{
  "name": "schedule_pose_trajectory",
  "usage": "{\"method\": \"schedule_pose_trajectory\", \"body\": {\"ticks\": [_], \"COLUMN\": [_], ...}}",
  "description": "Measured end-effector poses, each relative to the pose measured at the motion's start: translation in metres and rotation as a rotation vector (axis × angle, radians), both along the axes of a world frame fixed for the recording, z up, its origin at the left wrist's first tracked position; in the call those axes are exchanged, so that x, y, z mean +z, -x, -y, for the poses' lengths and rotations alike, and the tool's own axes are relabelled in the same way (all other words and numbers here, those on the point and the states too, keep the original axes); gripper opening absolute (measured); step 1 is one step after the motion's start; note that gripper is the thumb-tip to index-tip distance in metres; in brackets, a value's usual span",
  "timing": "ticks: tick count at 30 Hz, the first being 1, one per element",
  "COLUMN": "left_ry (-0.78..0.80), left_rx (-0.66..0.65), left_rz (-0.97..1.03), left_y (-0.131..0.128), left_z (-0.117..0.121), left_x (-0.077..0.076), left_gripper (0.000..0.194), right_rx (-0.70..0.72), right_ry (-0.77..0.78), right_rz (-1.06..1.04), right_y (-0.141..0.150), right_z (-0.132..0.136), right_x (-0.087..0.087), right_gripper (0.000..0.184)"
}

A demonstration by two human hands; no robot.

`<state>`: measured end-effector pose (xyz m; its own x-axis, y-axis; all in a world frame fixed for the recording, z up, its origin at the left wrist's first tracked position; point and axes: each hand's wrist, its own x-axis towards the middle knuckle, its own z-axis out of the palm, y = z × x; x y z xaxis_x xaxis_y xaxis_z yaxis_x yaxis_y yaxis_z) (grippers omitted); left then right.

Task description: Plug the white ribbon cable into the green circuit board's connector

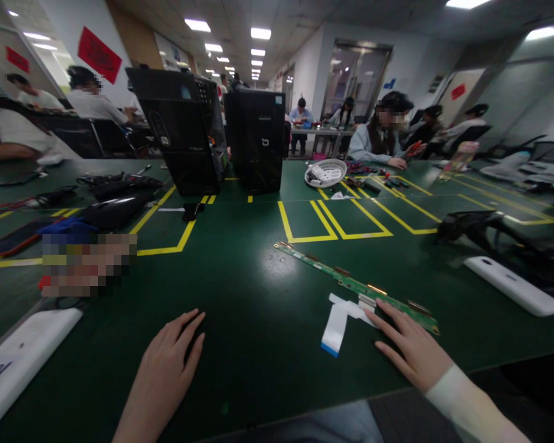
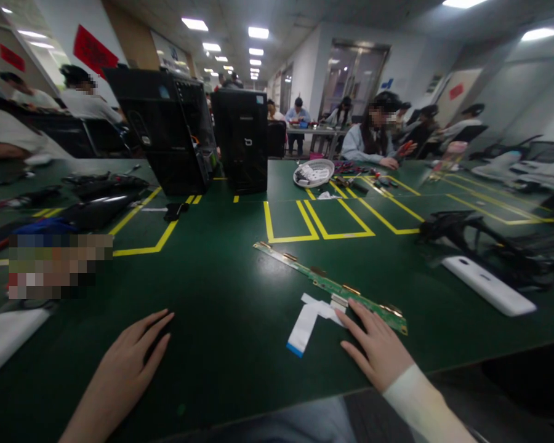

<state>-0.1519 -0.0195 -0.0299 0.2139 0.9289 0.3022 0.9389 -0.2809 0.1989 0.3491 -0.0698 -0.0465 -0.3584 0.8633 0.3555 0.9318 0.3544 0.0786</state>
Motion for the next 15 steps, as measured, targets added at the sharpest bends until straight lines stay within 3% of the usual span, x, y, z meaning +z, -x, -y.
{"method": "schedule_pose_trajectory", "body": {"ticks": [8,15], "left_ry": [-0.029,-0.049], "left_rx": [-0.006,-0.016], "left_rz": [0.013,-0.005], "left_y": [0.001,0.004], "left_z": [-0.002,-0.002], "left_x": [-0.003,-0.005], "left_gripper": [0.050,0.050], "right_rx": [-0.344,-0.551], "right_ry": [-0.022,0.025], "right_rz": [0.045,0.030], "right_y": [-0.050,-0.080], "right_z": [0.007,-0.019], "right_x": [-0.009,-0.011], "right_gripper": [0.056,0.056]}}
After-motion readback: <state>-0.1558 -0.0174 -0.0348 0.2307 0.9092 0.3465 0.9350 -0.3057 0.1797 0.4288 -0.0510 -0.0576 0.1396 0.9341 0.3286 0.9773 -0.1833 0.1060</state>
